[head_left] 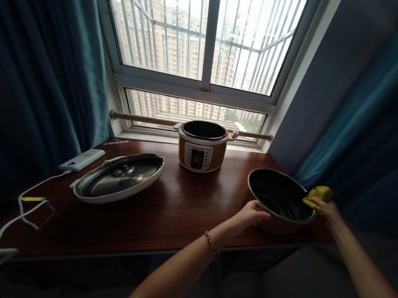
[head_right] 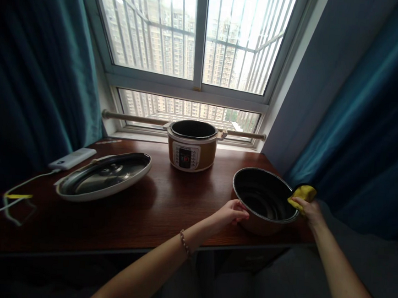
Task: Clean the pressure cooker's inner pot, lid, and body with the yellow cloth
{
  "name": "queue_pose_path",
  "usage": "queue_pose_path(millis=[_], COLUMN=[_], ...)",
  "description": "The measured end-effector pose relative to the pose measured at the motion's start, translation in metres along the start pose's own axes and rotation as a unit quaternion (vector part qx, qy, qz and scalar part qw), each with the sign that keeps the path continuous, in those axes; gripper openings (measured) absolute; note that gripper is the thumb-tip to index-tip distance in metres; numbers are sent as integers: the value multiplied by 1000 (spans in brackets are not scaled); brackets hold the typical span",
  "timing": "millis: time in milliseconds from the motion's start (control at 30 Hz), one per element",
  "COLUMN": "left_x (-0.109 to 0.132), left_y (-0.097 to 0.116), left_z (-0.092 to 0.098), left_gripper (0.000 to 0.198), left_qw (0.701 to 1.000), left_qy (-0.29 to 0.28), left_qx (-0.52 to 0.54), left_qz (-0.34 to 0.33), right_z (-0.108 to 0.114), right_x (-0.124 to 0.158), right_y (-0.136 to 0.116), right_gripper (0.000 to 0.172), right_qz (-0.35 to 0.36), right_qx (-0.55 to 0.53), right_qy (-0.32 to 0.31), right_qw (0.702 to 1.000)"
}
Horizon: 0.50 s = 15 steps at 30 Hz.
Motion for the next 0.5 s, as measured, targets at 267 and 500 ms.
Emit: queue_pose_path(millis=[267, 500], left_x=[0, 5], left_y=[1, 4], left_z=[-3, 0], left_gripper=[32, 24], left_qw=[1000, 1000], left_qy=[-11, 5], left_qx=[-6, -17], left_qz=[5, -4], right_z=[-5, -2], right_x=[6, 16], right_y=[2, -8], right_gripper=[35, 29], right_qz=[-6, 6], right_qx=[1, 49], right_qy=[-9, 9], right_qw=[1000, 999])
Point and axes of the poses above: each hand's wrist, its own x-axis away from the middle knuckle, its own z-axis out of the back of the hand, y = z × x, the point moved 8 cm from there along -x, towards the middle knuckle, and after that the axes turned 11 degrees about -z, right-handed, at the moved point
